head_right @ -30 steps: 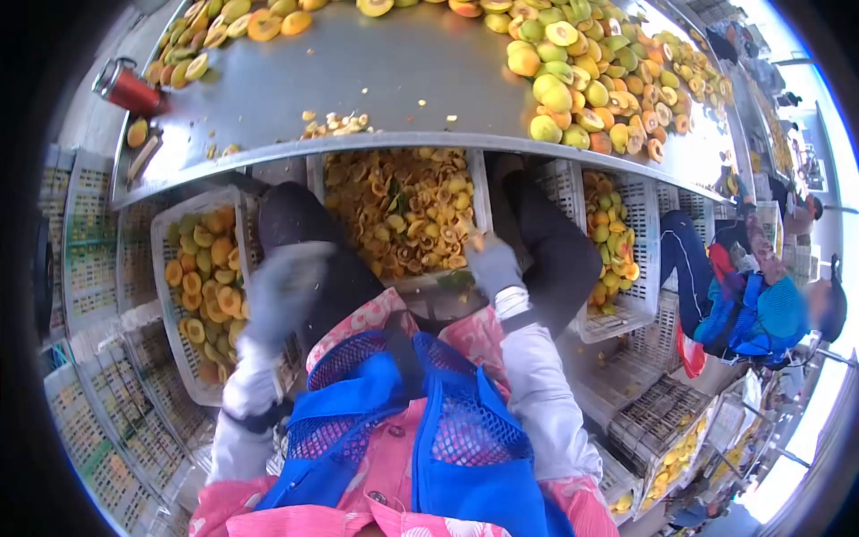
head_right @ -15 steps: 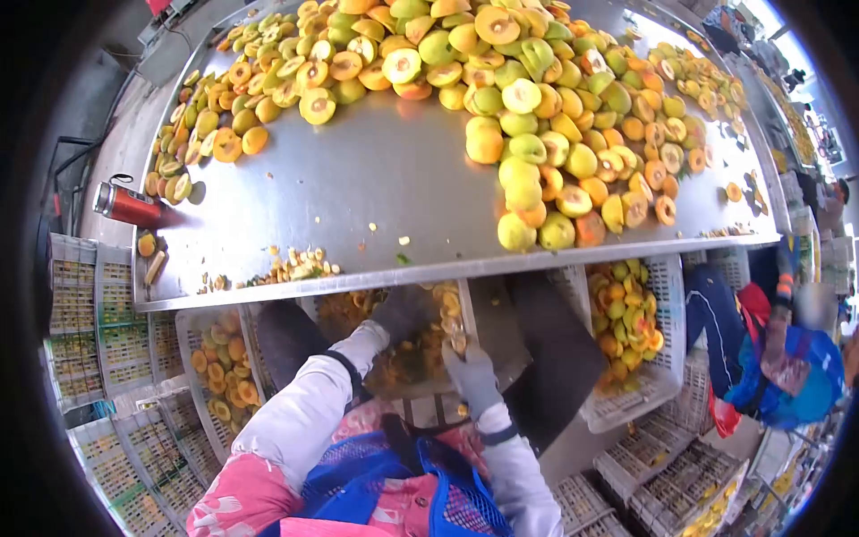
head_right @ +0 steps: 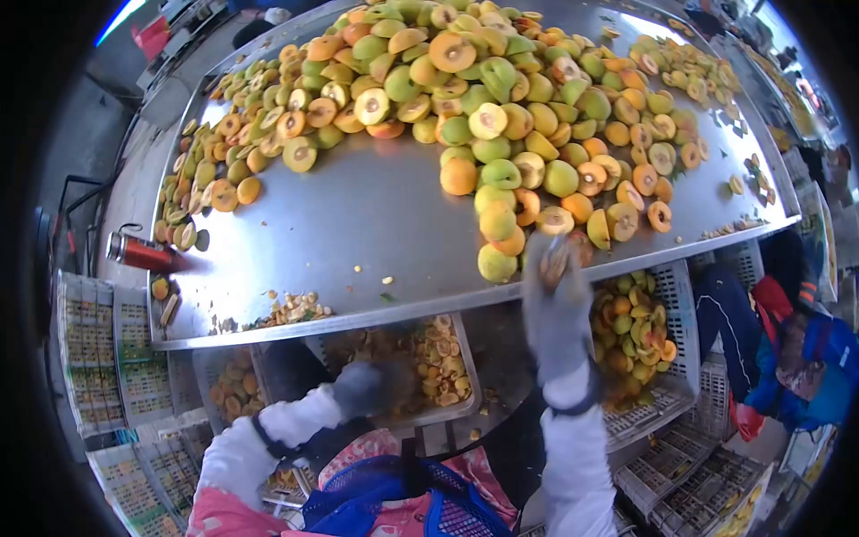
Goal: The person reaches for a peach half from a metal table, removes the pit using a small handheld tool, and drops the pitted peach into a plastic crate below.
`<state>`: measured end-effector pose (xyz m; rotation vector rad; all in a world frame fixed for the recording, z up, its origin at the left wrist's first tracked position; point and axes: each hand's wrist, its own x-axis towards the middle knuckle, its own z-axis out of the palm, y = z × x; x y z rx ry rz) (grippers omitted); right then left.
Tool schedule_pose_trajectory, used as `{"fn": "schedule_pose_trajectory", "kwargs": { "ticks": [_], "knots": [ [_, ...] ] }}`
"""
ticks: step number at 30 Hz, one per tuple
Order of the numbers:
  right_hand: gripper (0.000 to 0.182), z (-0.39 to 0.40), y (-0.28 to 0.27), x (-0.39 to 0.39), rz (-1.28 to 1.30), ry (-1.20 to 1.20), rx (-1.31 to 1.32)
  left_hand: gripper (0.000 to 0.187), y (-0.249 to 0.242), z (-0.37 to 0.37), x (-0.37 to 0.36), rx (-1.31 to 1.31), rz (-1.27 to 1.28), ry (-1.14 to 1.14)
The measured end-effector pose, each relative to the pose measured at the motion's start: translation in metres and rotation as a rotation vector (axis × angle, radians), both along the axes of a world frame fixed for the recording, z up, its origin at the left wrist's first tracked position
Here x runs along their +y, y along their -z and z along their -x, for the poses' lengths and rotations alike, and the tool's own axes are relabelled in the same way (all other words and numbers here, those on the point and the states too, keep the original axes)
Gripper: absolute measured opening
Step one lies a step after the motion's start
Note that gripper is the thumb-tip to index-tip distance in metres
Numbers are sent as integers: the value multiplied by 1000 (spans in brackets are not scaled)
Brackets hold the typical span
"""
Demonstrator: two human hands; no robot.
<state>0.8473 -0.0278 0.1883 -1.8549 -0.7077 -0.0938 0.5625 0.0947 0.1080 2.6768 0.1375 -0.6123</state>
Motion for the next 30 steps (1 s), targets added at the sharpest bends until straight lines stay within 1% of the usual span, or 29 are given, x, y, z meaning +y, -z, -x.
{"fn": "schedule_pose_trajectory", "kwargs": {
  "ticks": [1, 2, 3, 5, 6, 7, 8, 9, 11, 13, 14, 15, 17, 18, 19, 20, 21, 22, 23, 25, 26, 27, 28, 29, 30],
  "knots": [
    [17, -32, 4, 4, 49, 6, 18, 25, -28, 4, -2, 14, 250, -278],
    [26, -55, -7, 10, 205, 73, 66, 26, -71, -7, 10, -77, 266, -276],
    [26, -78, -1, 11, 201, 81, 62, 30, -102, -27, 32, -172, 277, -274],
    [36, -119, 20, 23, 613, 259, -179, 21, -109, -43, 89, -322, 12, -501],
    [36, -124, 25, 31, 600, 264, -185, 30, -91, -51, 133, -560, 84, -607],
    [39, -128, 30, 38, 598, 246, -201, 37, -112, -72, 169, -538, -63, -645],
    [43, -132, 36, 45, 597, 229, -219, 44, -97, -77, 219, -581, -322, -691],
    [43, -131, 43, 53, 599, 239, -219, 50, -107, -93, 255, -807, -279, -631],
    [41, -119, 56, 72, 612, 209, -515, 66, -95, -116, 336, -947, -711, -621],
    [40, -107, 39, 76, 658, 101, -308, 77, -84, -133, 383, -806, -481, -1001],
    [37, -102, 31, 76, 637, 26, -216, 83, -63, -140, 412, -705, -492, -1081],
    [34, -100, 27, 74, 661, -65, -238, 83, -72, -152, 400, -719, -492, -1086],
    [34, -115, 36, 86, 248, -399, 50, 83, -79, -177, 368, -491, -619, -980],
    [34, -120, 25, 100, 247, -399, 50, 81, -75, -178, 366, -523, -497, -1010],
    [35, -127, 0, 121, 208, -337, -46, 81, -71, -174, 369, -513, -493, -1008],
    [36, -139, -23, 144, 179, -269, -131, 80, -65, -164, 372, -606, -318, -939],
    [38, -158, -32, 166, 158, -199, -214, 79, -58, -156, 373, -689, -136, -868],
    [45, -194, -30, 191, 395, -91, -566, 77, -60, -151, 374, -692, -101, -845],
    [53, -212, -35, 210, 411, -132, -467, 80, -46, -147, 394, -729, 15, -842],
    [57, -209, -45, 240, 290, 20, -292, 82, -62, -168, 377, -910, 363, -927],
    [57, -228, -35, 253, 309, 24, -289, 83, -63, -175, 383, -862, 338, -911],
    [54, -253, -19, 268, 554, -29, -480, 83, -63, -183, 391, -813, 314, -895],
    [54, -267, -7, 273, 798, -90, -669, 84, -75, -198, 387, -746, 324, -977],
    [54, -265, -10, 271, 816, -96, -661, 83, -31, -198, 441, -890, -111, -704],
    [52, -263, -27, 271, 665, -219, -654, 81, -29, -201, 440, -850, -228, -713]
  ]
}}
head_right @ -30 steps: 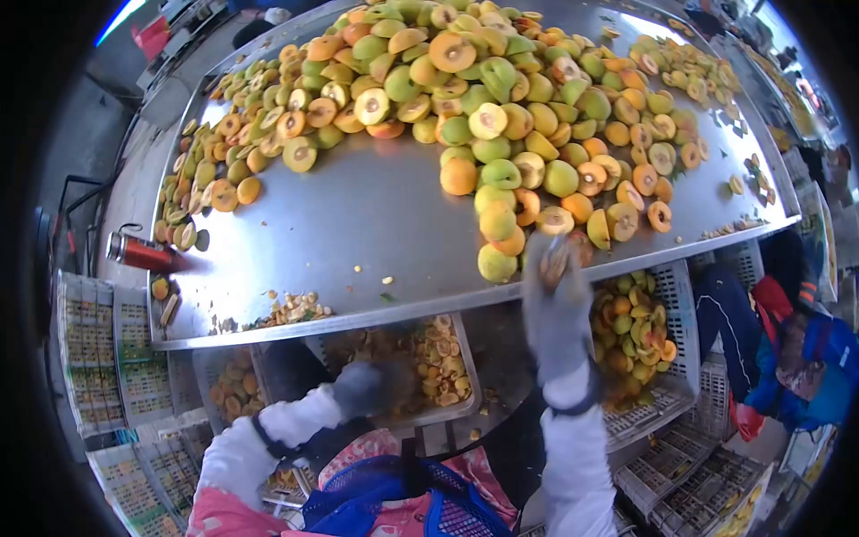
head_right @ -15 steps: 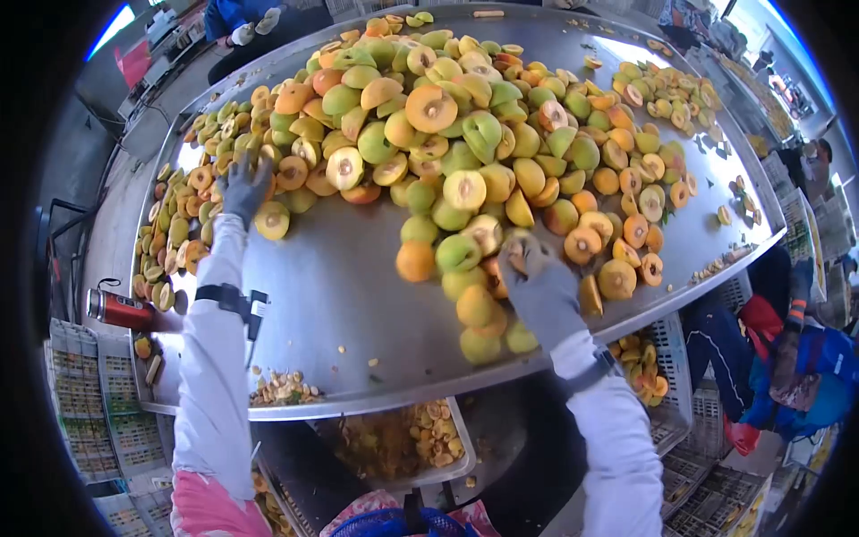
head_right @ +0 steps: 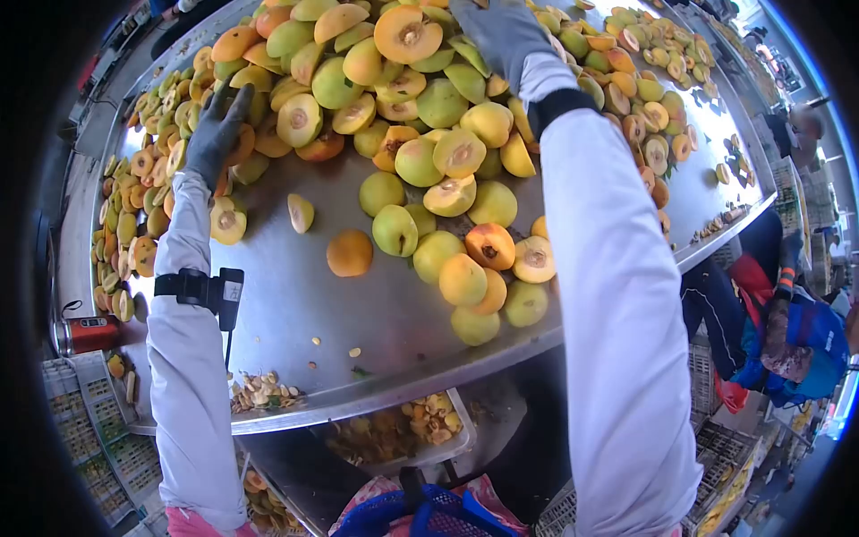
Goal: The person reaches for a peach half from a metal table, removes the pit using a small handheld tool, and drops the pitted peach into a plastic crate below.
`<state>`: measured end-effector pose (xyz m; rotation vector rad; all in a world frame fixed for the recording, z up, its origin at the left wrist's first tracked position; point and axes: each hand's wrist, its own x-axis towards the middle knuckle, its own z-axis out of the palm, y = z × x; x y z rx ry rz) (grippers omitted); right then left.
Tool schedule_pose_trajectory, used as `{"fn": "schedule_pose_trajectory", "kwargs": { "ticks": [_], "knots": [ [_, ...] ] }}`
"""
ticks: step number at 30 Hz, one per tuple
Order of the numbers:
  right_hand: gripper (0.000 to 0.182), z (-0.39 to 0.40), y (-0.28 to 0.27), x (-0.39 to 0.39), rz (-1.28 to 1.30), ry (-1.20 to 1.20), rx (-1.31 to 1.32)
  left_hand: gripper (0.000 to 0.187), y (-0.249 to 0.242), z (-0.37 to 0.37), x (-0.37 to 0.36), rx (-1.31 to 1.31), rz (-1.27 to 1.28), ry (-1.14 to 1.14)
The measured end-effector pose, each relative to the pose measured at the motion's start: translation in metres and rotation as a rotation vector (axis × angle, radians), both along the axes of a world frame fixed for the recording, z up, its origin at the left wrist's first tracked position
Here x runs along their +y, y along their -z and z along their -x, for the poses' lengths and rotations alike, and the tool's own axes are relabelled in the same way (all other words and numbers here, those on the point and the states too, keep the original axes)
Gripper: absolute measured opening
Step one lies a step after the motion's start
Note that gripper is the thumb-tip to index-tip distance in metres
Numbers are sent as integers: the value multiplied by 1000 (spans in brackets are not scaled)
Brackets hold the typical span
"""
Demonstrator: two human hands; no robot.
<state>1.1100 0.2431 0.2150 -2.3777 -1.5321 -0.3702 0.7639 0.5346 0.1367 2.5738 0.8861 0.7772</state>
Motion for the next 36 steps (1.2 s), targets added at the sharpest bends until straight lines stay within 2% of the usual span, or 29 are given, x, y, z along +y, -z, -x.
{"fn": "schedule_pose_trajectory", "kwargs": {
  "ticks": [1, 2, 3, 4, 5, 6, 7, 8, 9, 11, 13, 14, 21, 23, 24, 25, 27, 28, 29, 30, 31, 32, 33, 34, 36],
  "knots": [
    [51, 2, -10, 0, -103, -143, 68, 80, -5, -6, -7, 69, -80, -54],
    [48, -8, -4, 7, 70, -265, -379, 80, -15, -7, -26, 69, -73, -56],
    [48, 0, -5, 13, 68, -266, -386, 78, -31, -8, -57, -41, 191, -22],
    [43, 18, -6, 22, 102, -319, -517, 77, -43, -8, -76, -151, 451, 14],
    [38, 38, -7, 29, 137, -375, -644, 76, -38, -7, -83, -141, 360, 44],
    [38, 56, -10, 33, 130, -381, -646, 75, -41, -5, -91, 1, 335, 40],
    [39, 77, -13, 36, 139, -300, -280, 75, -45, -1, -100, 145, 310, 29],
    [42, 94, -17, 40, 147, -215, 85, 74, -38, 2, -110, 167, 295, 54],
    [49, 84, 28, 61, 69, -352, -143, 73, -31, 2, -119, 186, 271, 87],
    [51, 156, -6, 34, 196, -53, 214, 67, -31, 12, -142, 136, 375, 194],
    [49, 188, 14, 25, 206, -1, 251, 60, -39, 25, -167, 290, 116, 208],
    [50, 202, 24, 16, 171, -50, 264, 56, -30, 30, -175, 324, -17, 191],
    [50, 262, -17, -42, 142, -206, 597, 52, -26, 106, -238, 231, -125, 141],
    [51, 274, -35, -64, 65, -195, 775, 48, -23, 133, -246, 204, 11, 119],
    [50, 276, -30, -73, -74, -255, 825, 44, -31, 144, -258, 180, -131, 45],
    [50, 274, -27, -86, -78, -255, 822, 44, -40, 147, -267, 177, -136, 47],
    [49, 277, -32, -114, -270, -245, 879, 42, -60, 150, -288, 142, -30, 68],
    [46, 270, -6, -120, -444, -392, 943, 37, -69, 149, -302, 200, -80, 60],
    [46, 273, -1, -136, -470, -356, 901, 32, -62, 147, -304, 181, -122, 134],
    [49, 287, -2, -169, -254, -275, 1045, 35, -35, 139, -297, -101, -315, 240],
    [55, 298, 5, -203, -69, -139, 1180, 33, -16, 134, -293, 202, -225, 175],
    [52, 297, 40, -217, -112, -391, 387, 33, 17, 124, -284, -25, -378, 235],
    [44, 314, 54, -223, -534, -663, 1198, 39, 20, 117, -276, 95, -338, 289],
    [38, 331, 66, -232, -989, -1024, 1943, 49, 18, 108, -270, 61, -448, 389],
    [23, 362, 67, -241, -1312, -661, 2409, 64, 9, 102, -257, 506, -180, 242]
  ]
}}
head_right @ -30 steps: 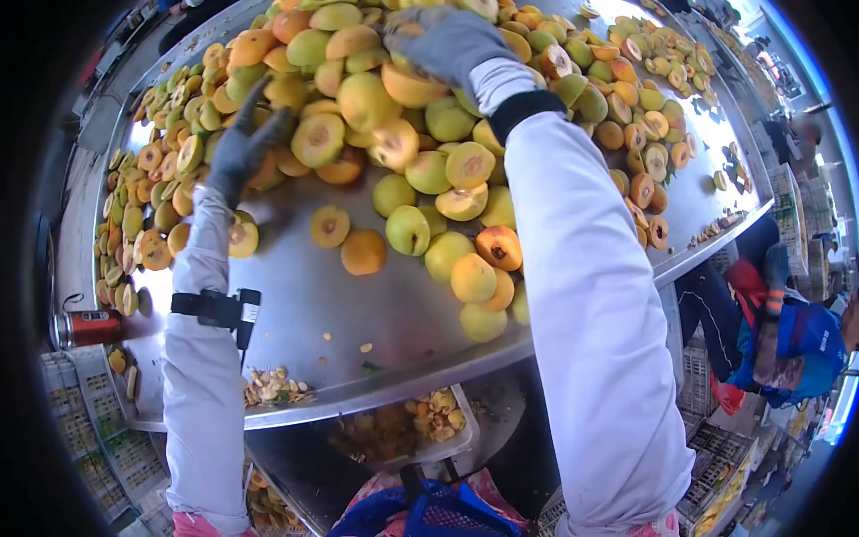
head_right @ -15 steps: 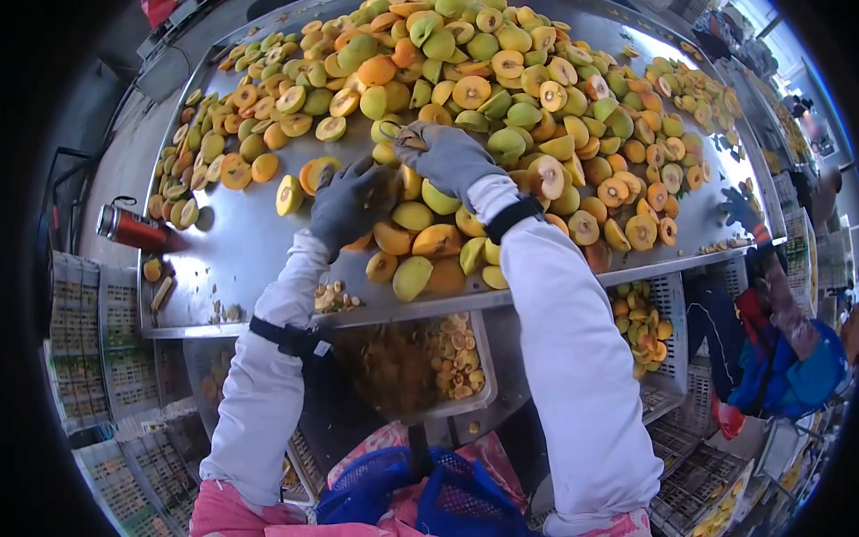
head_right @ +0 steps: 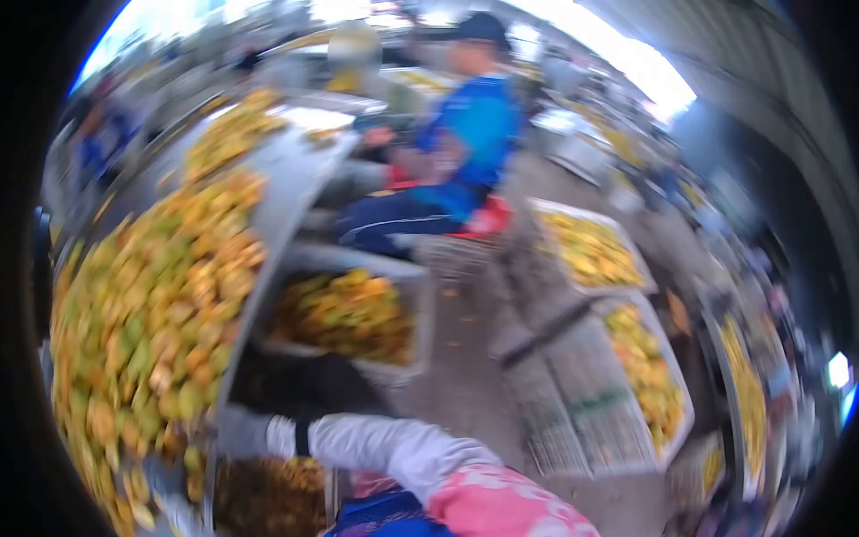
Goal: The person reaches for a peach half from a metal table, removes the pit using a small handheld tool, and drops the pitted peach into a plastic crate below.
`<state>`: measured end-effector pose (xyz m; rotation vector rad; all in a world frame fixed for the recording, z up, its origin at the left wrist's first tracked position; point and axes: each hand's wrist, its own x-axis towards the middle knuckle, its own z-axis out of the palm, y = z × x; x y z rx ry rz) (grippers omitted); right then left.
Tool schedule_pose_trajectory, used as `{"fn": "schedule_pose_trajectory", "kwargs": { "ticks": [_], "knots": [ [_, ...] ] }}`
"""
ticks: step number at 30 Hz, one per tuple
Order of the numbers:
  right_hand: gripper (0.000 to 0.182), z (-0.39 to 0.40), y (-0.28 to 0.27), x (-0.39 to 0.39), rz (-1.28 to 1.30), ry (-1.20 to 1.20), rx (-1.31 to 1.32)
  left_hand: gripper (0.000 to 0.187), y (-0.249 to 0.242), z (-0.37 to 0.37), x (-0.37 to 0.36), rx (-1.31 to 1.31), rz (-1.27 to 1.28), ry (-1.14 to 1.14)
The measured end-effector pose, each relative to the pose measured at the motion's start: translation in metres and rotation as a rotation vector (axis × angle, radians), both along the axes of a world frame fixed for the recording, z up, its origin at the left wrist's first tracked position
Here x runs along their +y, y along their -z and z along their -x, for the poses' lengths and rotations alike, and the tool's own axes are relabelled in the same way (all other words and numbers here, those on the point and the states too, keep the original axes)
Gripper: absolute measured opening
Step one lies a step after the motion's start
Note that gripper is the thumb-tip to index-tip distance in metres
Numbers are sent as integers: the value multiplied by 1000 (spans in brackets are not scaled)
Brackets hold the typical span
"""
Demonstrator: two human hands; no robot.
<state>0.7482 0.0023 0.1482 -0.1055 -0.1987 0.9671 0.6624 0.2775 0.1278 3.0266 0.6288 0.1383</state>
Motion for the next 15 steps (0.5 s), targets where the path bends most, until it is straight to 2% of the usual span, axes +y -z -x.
{"fn": "schedule_pose_trajectory", "kwargs": {
  "ticks": [1, 2, 3, 5, 6, 7, 10, 13, 15],
  "knots": [
    [18, 9, 37, 11, 162, -20, 206, 66, -29, -3, -15, 142, 50, 2],
    [20, 11, -8, -28, 547, -17, -232, 53, -26, -3, -26, -275, -83, 134],
    [24, 29, -66, -70, 939, -37, -669, 52, -45, 8, -46, -418, -64, 144],
    [21, 50, -51, -95, 1090, 80, -817, 50, -75, 15, -102, -495, 55, 118],
    [24, 57, -29, -95, 1067, 113, -717, 50, -83, 19, -125, -506, 117, 112],
    [27, 63, -66, -121, 1187, -19, -707, 49, -89, 21, -143, -505, 177, 112],
    [24, 80, -64, -132, 1200, 7, -705, 46, -103, 24, -180, -494, 337, 119],
    [26, 88, -53, -131, 1180, -97, -741, 43, -107, 26, -203, -490, 479, 101],
    [32, 94, -54, -131, 1162, -58, -678, 41, -108, 29, -212, -502, 586, 82]
  ]
}}
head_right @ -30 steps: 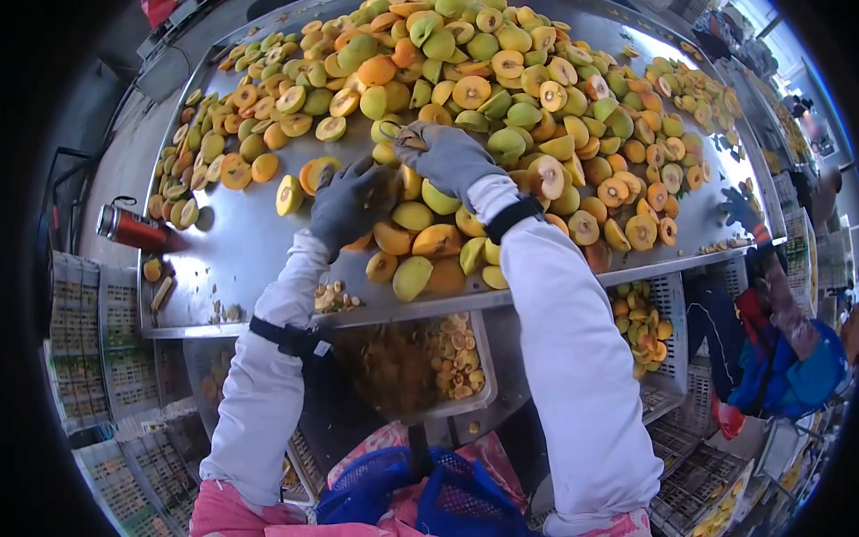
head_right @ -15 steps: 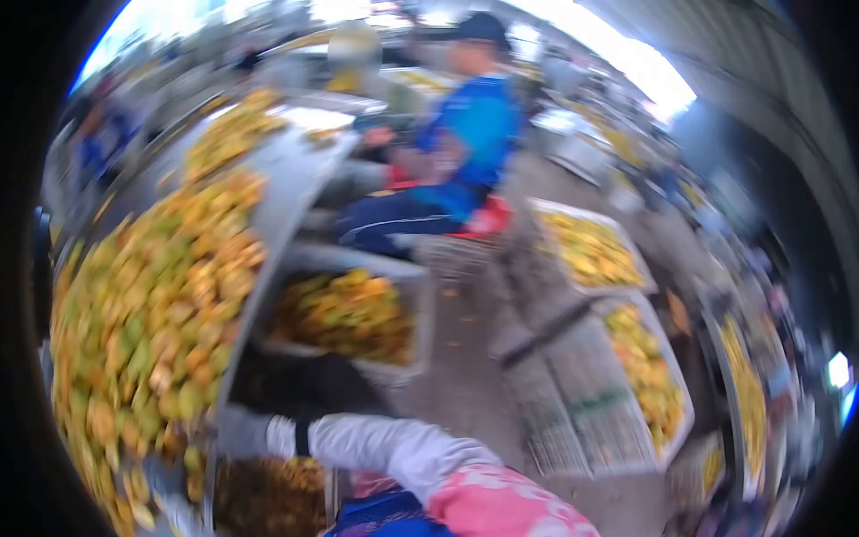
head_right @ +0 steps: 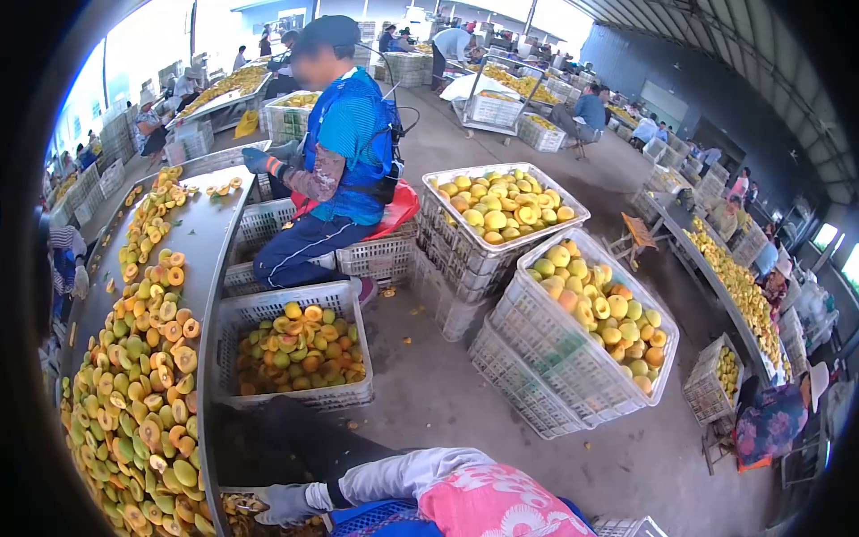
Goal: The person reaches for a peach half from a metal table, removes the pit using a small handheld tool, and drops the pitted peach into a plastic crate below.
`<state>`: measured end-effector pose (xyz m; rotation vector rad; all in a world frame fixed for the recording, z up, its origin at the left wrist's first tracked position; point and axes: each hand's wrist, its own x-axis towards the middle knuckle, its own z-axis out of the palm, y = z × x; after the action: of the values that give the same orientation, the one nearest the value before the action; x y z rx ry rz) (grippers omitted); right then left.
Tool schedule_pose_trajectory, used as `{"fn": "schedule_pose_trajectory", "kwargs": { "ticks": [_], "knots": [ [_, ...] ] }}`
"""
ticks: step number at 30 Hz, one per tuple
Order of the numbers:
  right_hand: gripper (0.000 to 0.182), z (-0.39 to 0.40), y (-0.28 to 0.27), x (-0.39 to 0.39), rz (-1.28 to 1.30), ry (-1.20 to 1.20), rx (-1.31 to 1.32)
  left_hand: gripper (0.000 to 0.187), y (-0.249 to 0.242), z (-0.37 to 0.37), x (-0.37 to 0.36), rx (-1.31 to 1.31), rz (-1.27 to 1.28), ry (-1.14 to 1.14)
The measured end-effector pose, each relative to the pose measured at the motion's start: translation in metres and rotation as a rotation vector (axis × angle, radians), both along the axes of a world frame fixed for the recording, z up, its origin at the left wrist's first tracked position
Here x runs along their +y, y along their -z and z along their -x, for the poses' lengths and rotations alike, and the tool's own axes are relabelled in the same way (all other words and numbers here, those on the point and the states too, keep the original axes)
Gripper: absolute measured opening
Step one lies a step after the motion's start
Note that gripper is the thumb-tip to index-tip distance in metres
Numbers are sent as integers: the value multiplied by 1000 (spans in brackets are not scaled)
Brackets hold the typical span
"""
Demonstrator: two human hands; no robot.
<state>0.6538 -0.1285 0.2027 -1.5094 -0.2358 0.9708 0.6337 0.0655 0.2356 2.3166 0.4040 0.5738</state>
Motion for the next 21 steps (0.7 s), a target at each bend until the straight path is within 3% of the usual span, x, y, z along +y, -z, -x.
{"fn": "schedule_pose_trajectory", "kwargs": {
  "ticks": [4, 11, 12, 13, 14, 15, 16, 17, 18, 19, 20, 21],
  "knots": [
    [35, 6, -1, 0, 17, -127, 6, 37, 3, 4, -9, -22, 240, -29],
    [28, 33, 25, 9, -60, -89, 141, 32, 30, 50, 20, -194, 717, -203],
    [27, 43, 62, 23, -168, -42, 1, 31, 36, 60, 30, -219, 774, -218],
    [31, 42, 29, 6, -40, -112, -383, 30, 44, 83, 36, -253, 821, -256],
    [46, 52, 58, 4, 59, -277, -1233, 29, 51, 99, 40, -279, 846, -276],
    [53, 49, 49, 3, -22, -277, -1516, 29, 57, 115, 39, -293, 863, -287],
    [54, 47, 39, -11, -197, -321, -1419, 28, 67, 124, 33, -289, 857, -284],
    [51, 50, 39, -6, -132, -257, -1589, 27, 76, 134, 23, -262, 832, -273],
    [35, 44, 28, -9, -143, -407, -1617, 26, 104, 143, 18, -125, -87, -112],
    [30, 50, 31, 0, -226, -299, -719, 24, 112, 144, 8, -61, 9, -65],
    [28, 57, 33, 6, -182, -193, 168, 24, 75, 125, -16, -175, -8, 0],
    [31, 60, 15, 3, -64, -229, 54, 25, 59, 117, -33, -299, 792, -23]
  ]
}}
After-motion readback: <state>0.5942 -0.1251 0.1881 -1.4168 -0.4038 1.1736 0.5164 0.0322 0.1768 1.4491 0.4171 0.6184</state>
